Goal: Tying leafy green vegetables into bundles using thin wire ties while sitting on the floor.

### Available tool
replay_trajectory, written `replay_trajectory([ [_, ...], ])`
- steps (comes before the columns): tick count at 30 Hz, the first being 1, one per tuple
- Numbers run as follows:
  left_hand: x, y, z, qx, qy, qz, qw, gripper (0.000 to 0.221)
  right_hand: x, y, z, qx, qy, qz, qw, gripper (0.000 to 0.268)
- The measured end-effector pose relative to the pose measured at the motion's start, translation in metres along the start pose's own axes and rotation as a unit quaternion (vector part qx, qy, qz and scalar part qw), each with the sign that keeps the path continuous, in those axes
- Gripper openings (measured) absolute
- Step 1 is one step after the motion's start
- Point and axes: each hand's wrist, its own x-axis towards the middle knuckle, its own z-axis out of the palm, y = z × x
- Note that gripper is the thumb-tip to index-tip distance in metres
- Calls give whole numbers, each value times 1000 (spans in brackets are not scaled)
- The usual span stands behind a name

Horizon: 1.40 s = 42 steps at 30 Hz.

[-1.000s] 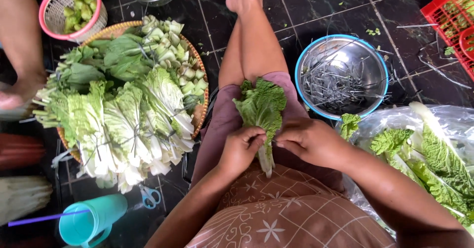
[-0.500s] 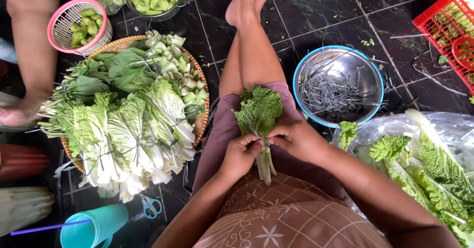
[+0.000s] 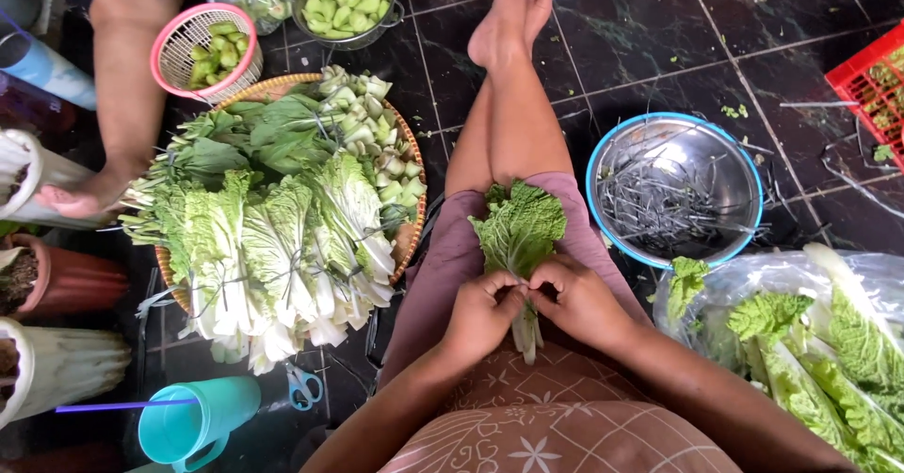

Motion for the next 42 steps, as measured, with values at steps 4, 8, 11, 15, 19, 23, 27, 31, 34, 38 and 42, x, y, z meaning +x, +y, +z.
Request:
replay_trajectory([
  [4, -4, 18, -3, 43, 4, 57, 997, 11, -9, 15, 10, -4, 8, 15, 1000, 22],
  [8, -6, 6, 0, 45, 14, 62, 997, 13, -22, 26, 26, -185, 37, -39, 981, 17],
  [11, -3, -6, 1, 14, 21, 42, 999, 15, -19, 7, 16, -130, 48, -37, 990, 15],
  [15, -1, -11, 1, -43, 25, 36, 998, 12, -6, -20, -11, 71, 32, 0, 997, 18],
  [19, 0, -20, 6, -81, 5, 26, 996, 14, -7, -7, -10, 102, 49, 35, 993, 25],
  [23, 0, -32, 5, -91, -7, 58, 994, 8, -8, -4, -16, 72, 7, 19, 997, 17],
  [27, 1, -41, 3, -58, 21, 129, 990, 7, 0, -26, -42, -95, -4, -122, 988, 8],
  [31, 8, -62, 2, -76, 57, 138, 986, 8, -3, -14, -42, -178, -2, -78, 981, 12],
  [34, 4, -83, -4, -113, 52, 68, 990, 7, -17, 5, -44, -295, -52, -25, 954, 8],
  [38, -1, -69, -17, -160, 31, 45, 986, 14, -12, 3, -48, -281, -59, 5, 958, 13],
  [42, -11, -21, -15, -179, -40, 96, 978, 14, -5, -8, -48, -278, -61, 1, 959, 13],
])
